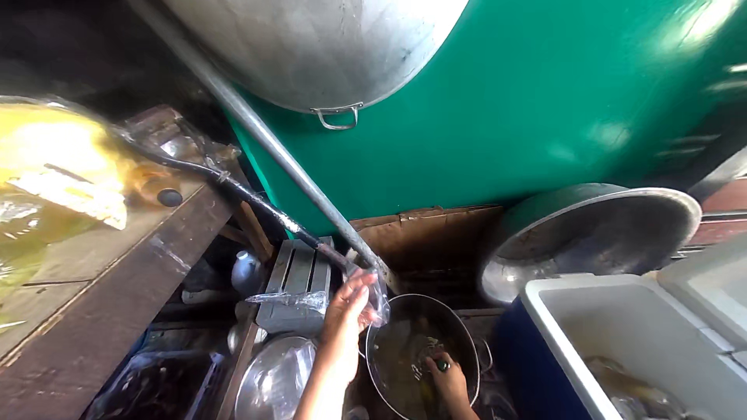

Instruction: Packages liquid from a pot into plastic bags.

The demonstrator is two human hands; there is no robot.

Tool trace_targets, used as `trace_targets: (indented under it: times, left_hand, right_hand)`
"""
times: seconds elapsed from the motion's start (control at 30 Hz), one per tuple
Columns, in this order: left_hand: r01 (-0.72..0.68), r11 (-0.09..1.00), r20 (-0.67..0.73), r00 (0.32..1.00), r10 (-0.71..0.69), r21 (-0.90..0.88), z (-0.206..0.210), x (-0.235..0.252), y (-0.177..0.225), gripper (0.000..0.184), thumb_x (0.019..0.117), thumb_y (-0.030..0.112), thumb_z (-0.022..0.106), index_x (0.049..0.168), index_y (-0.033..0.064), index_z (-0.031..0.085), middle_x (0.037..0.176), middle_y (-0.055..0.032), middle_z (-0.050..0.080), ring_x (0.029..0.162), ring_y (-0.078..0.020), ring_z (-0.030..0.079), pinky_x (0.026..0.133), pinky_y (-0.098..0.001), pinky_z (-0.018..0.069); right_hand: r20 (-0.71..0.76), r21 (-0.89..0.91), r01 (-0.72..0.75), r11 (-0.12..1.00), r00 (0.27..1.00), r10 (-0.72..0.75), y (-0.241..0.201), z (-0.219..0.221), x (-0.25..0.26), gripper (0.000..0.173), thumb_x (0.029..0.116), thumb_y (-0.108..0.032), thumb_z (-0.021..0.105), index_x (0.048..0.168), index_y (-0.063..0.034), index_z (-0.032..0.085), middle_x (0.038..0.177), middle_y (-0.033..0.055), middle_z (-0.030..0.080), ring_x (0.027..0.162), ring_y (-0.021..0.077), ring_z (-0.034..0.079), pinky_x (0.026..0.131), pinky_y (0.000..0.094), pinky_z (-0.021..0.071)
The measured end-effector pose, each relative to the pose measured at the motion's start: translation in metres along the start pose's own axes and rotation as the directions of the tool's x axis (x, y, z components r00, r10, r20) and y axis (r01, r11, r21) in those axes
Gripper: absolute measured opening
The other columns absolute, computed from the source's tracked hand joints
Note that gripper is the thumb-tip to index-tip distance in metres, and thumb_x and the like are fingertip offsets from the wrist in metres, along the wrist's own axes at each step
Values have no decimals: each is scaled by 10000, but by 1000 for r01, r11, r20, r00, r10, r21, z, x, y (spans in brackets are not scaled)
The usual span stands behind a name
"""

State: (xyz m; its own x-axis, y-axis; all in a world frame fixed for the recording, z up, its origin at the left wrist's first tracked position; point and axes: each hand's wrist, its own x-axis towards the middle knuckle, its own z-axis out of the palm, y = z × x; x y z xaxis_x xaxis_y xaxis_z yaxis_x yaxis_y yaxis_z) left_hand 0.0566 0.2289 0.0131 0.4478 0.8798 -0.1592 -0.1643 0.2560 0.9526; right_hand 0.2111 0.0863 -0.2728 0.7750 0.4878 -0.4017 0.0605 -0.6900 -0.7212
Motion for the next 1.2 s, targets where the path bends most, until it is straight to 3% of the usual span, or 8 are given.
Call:
trace_targets:
  times: [0.1, 0.23, 0.4, 0.6, 0.73, 0.83, 0.97, 1.2]
  left_hand:
    - [105, 994, 16, 994, -105, -4, 4, 5, -8, 276, 1074, 89, 480, 1287, 28, 645, 1357, -112, 620, 829, -167, 712, 726, -306, 606]
    - [83, 996, -29, 996, -82, 23, 8, 6, -1, 259, 958, 20, 659, 1213, 54, 686, 1505, -159, 469, 877, -185, 697, 725, -289, 602]
    - [6, 999, -75, 997, -3, 33, 11, 2, 3, 159, 893, 2, 715, 1046, 45, 702, 1437, -161, 531, 822, -160, 687, 680, -262, 589]
    - [38, 999, -75, 996, -36, 17, 12, 1, 2, 268, 905, -34, 677, 1169, 5, 654, 1270, -139, 625, 762, -138, 672, 623, -237, 572]
    - [58, 998, -68, 996, -56, 39, 11, 1, 2, 329, 897, -38, 680, 1220, -2, 635, 1326, -156, 593, 788, -146, 677, 631, -246, 576]
    - [46, 998, -69, 997, -42, 44, 11, 1, 2, 306, 880, -42, 690, 1181, -4, 649, 1325, -156, 596, 778, -138, 674, 631, -235, 574]
    - [50, 998, -88, 995, -47, 26, 11, 3, 3, 282, 890, -53, 683, 1166, -12, 641, 1241, -155, 626, 749, -150, 675, 635, -246, 582]
    - [76, 997, -112, 991, -74, 18, 14, 7, -6, 364, 892, -70, 679, 1245, -18, 608, 1223, -161, 617, 718, -154, 656, 608, -253, 570]
  right_hand:
    - [-104, -67, 71, 995, 991, -78, -9, -6, -15, 261, 967, -193, 656, 1134, -12, 742, 1081, 249, 734, 1062, 436, 693, 944, 635, 501]
    - [-230, -118, 248, 962, 935, -270, -20, -6, -56, 220, 944, -93, 649, 1099, 33, 743, 1183, 304, 673, 1105, 466, 666, 929, 603, 535]
    - [-216, -200, 312, 929, 910, -353, -11, 18, -72, 244, 884, -8, 687, 1120, 25, 740, 1381, 381, 527, 1273, 572, 518, 1059, 630, 452]
    - [-55, -292, 201, 935, 973, -226, -15, 49, -51, 344, 876, 32, 677, 1215, -15, 714, 1534, 384, 374, 1401, 561, 412, 1096, 604, 444]
    - [-76, -215, 211, 954, 970, -232, -11, 48, -25, 275, 948, -68, 660, 1211, -7, 707, 1429, 369, 509, 1356, 533, 483, 1119, 601, 419]
    - [-278, -64, 214, 975, 934, -223, -14, 33, -10, 238, 984, -146, 662, 1152, 14, 714, 1233, 302, 662, 1201, 491, 618, 999, 627, 500]
    - [-401, 104, 111, 988, 914, -60, -21, 5, -2, 293, 1017, -198, 640, 1201, 27, 683, 1090, 281, 712, 1038, 474, 684, 904, 665, 502]
    - [-250, 50, 30, 998, 968, -17, -24, 4, 15, 279, 1029, -242, 634, 1204, -31, 689, 1051, 231, 730, 1002, 416, 702, 885, 617, 514]
